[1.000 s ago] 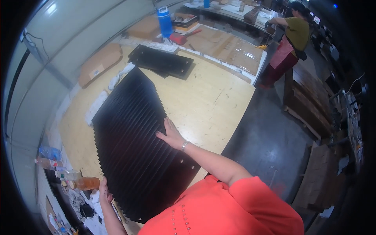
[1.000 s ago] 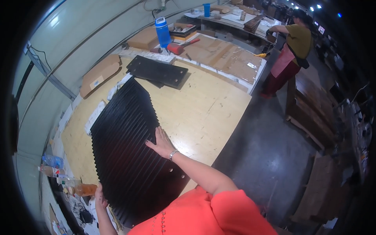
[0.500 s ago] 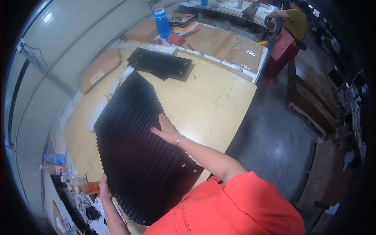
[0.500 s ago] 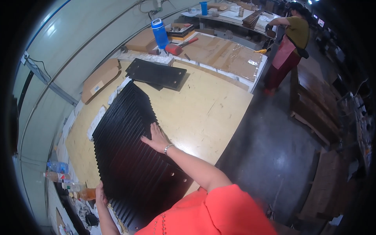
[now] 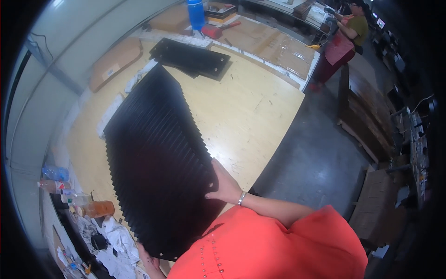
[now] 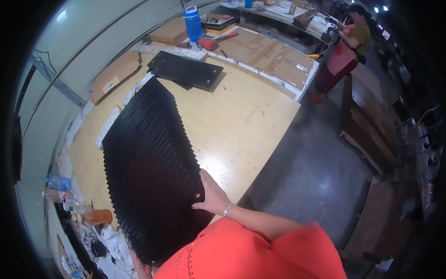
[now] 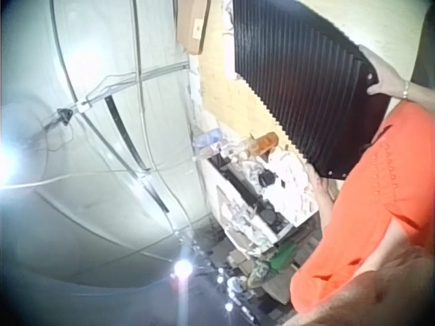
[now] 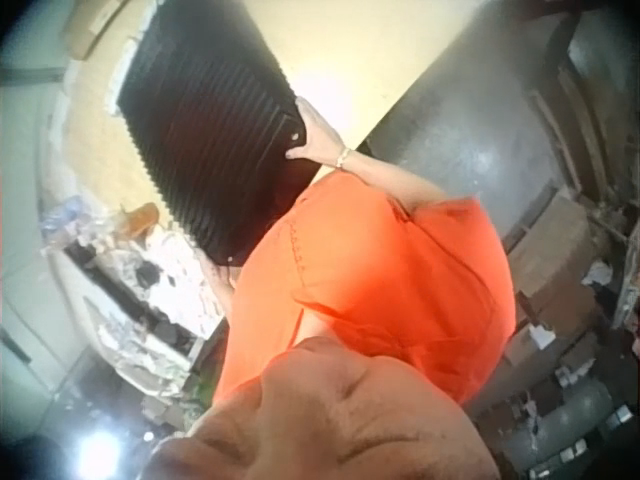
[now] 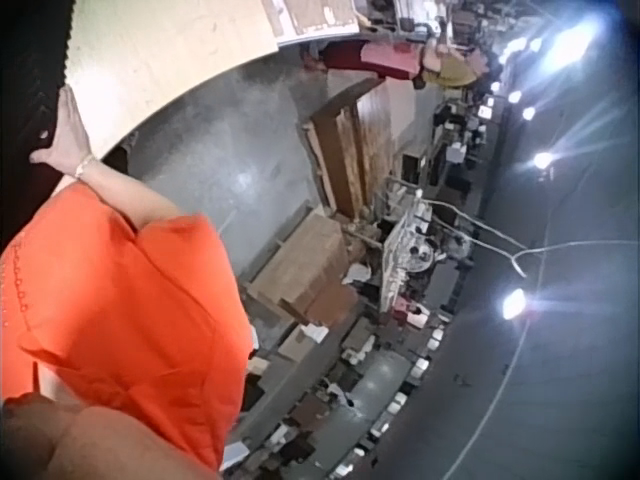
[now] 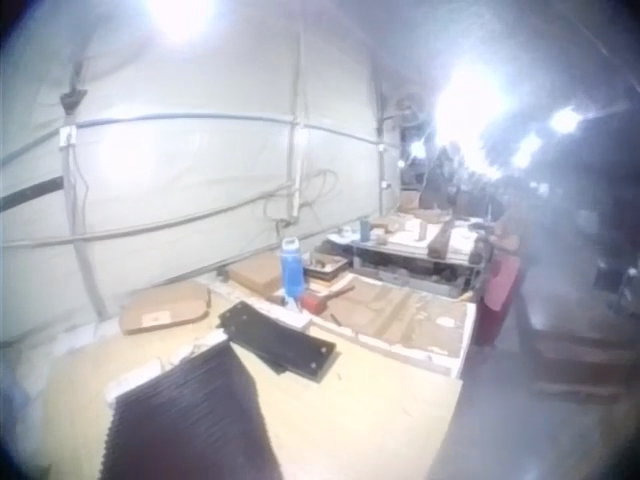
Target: The person is cleaning and inspecting black accordion-style bellows covers on a work table using a cloth and a solvent.
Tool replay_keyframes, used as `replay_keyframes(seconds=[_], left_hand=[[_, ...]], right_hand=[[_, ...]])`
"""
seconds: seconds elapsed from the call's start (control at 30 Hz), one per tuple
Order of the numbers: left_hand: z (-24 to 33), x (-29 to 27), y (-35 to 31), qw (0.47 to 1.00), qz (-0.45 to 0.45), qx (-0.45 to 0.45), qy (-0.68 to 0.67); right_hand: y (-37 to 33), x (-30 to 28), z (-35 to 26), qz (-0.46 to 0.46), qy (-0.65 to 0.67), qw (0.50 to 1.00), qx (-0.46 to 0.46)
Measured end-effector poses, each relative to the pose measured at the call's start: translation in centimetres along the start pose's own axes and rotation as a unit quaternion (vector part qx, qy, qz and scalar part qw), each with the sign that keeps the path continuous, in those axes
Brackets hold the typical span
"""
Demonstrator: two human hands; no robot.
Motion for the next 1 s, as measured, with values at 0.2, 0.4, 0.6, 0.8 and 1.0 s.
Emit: replay_keyframes(seconds=[0.2,0.4,0.6,0.8,1.0], left_hand=[[1.8,1.4,0.5,0.999,-0.028,-0.024,-0.011],[1.7,0.4,0.5,0.998,-0.028,-0.020,-0.055],[0.9,1.0,-0.6,0.994,0.075,0.081,-0.017],[1.1,2.5,-1.2,0.989,0.126,0.073,-0.026],[1.1,2.3,-1.5,0.982,0.153,0.108,-0.006]], right_hand=[[-0.4,1.2,0.2,0.059,-0.041,0.997,-0.008],[-1.4,1.5,0.0,0.078,-0.056,0.995,-0.026],[-2.1,2.3,0.7,0.092,-0.065,0.994,-0.011],[-1.6,2.8,0.8,0.095,-0.068,0.993,-0.015],[-1.8,3.3,1.2,0.111,-0.064,0.991,-0.031]])
Point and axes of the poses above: each hand's wrist, its own y-axis towards the middle knuckle, its own x-axis out of the palm, z = x × y, the point moved 3 cm from there along y, towards the middle knuckle, and after that the axes turned 10 degrees about x, right-handed, at the moved point
